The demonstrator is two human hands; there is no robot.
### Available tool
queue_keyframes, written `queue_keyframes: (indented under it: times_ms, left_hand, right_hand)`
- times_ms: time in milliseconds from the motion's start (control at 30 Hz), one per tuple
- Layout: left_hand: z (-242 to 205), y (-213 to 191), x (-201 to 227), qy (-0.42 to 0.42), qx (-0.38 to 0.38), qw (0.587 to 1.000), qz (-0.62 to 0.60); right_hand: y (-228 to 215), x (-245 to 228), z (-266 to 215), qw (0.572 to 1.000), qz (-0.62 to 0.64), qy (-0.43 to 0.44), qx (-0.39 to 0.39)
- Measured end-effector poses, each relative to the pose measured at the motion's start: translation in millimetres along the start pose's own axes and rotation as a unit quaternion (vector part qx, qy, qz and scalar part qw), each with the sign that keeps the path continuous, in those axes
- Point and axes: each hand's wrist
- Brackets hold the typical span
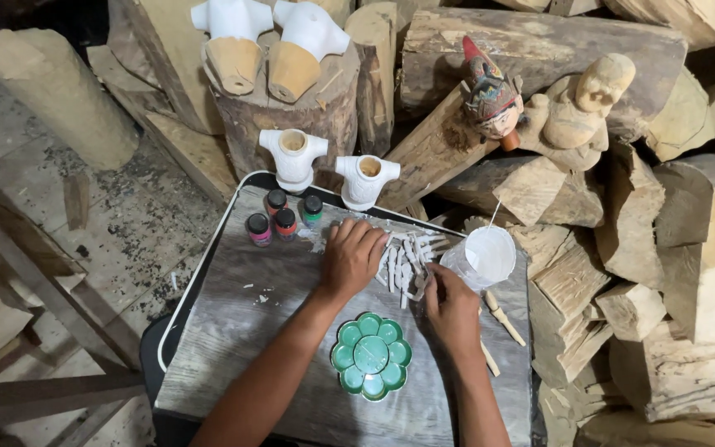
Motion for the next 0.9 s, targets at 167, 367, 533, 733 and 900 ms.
queue_keyframes:
  times_ms: [167, 367, 533, 733, 900]
  left_hand:
    - [3.8, -3.7, 3.4, -0.001, 0.005, 1.0, 0.002]
    - [2.9, -3.3, 2.5, -0.012, 0.02, 1.0, -0.016]
    - [2.4, -7.2, 5.7, -0.017, 0.03, 0.999, -0.029]
    - [4.8, -9.2, 4.5, -0.03, -0.009, 0.998, -0.05]
    - [4.3, -1.4, -0.8, -0.008, 0.025, 0.999, -0.043]
  right_hand:
    - [-3.6, -1.3, -2.6, 1.0, -0.003, 0.015, -0.013]
    - [-22.5, -1.1, -8.2, 0.996, -0.033, -0.013, 0.084]
    - [-42.9, 2.7, -3.5, 0.982, -0.045, -0.04, 0.177]
    - [-47.3, 8.1, 2.8, 0.971, -0.057, -0.061, 0.223]
    - [-47.0, 16.1, 6.8, 0.964, -0.047, -0.058, 0.255]
Point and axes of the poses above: each hand's wrist, its own z-axis towards the middle knuckle, its own y-axis out of the palm, x = y × z, and after that the axes turned 3 degrees about -z, right-handed
